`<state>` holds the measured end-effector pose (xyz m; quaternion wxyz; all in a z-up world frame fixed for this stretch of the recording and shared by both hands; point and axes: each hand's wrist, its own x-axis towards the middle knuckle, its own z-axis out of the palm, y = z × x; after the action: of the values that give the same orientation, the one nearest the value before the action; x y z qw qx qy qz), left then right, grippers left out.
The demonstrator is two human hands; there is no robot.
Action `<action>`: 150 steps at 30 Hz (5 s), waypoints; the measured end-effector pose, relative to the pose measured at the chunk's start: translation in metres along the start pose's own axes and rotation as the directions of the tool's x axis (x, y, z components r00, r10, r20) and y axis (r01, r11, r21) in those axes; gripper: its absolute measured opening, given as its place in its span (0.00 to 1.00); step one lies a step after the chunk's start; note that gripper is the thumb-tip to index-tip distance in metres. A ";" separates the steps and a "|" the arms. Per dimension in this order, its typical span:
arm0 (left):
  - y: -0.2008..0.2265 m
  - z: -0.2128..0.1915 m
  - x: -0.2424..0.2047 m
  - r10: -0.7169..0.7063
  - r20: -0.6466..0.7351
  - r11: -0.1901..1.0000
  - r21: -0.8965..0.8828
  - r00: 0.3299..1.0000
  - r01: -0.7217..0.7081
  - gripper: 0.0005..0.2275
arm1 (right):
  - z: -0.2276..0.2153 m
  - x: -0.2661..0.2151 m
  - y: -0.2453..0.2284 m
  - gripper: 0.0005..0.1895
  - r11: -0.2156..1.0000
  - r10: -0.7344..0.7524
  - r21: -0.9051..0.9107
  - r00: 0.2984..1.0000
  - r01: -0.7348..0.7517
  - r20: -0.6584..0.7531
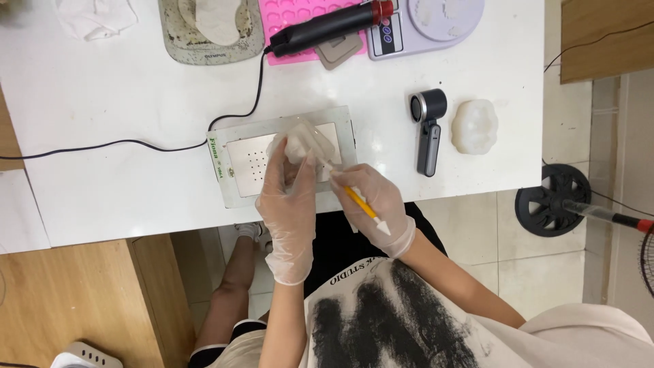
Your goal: Preparing and refining a wax model using a heat gun and a modeling tool on a workshop bench.
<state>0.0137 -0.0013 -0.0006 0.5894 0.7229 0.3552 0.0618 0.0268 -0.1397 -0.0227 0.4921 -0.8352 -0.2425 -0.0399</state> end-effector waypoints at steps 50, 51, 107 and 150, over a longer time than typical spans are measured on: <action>-0.043 0.028 0.001 0.452 -0.027 0.805 -0.419 0.892 -0.421 0.39 | 0.019 0.007 0.019 0.07 0.922 0.310 0.250 0.951 -0.295 -0.019; -0.044 0.030 0.002 0.454 -0.045 0.849 -0.280 0.890 -0.448 0.36 | 0.017 0.007 0.019 0.07 0.956 0.224 0.199 0.974 -0.215 -0.024; 0.032 -0.016 0.001 -0.073 0.096 0.997 0.040 0.993 0.070 0.20 | 0.016 0.013 -0.009 0.07 1.000 -0.017 0.021 1.000 0.017 0.019; 0.023 -0.012 0.003 -0.084 0.060 0.996 0.004 0.995 0.084 0.21 | -0.005 0.014 -0.013 0.07 0.990 0.040 0.136 0.998 -0.047 0.056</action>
<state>0.0201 0.0090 0.0225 0.6012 0.7093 0.3676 0.0148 0.0340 -0.1340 -0.0058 0.5427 -0.8051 -0.2393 0.0099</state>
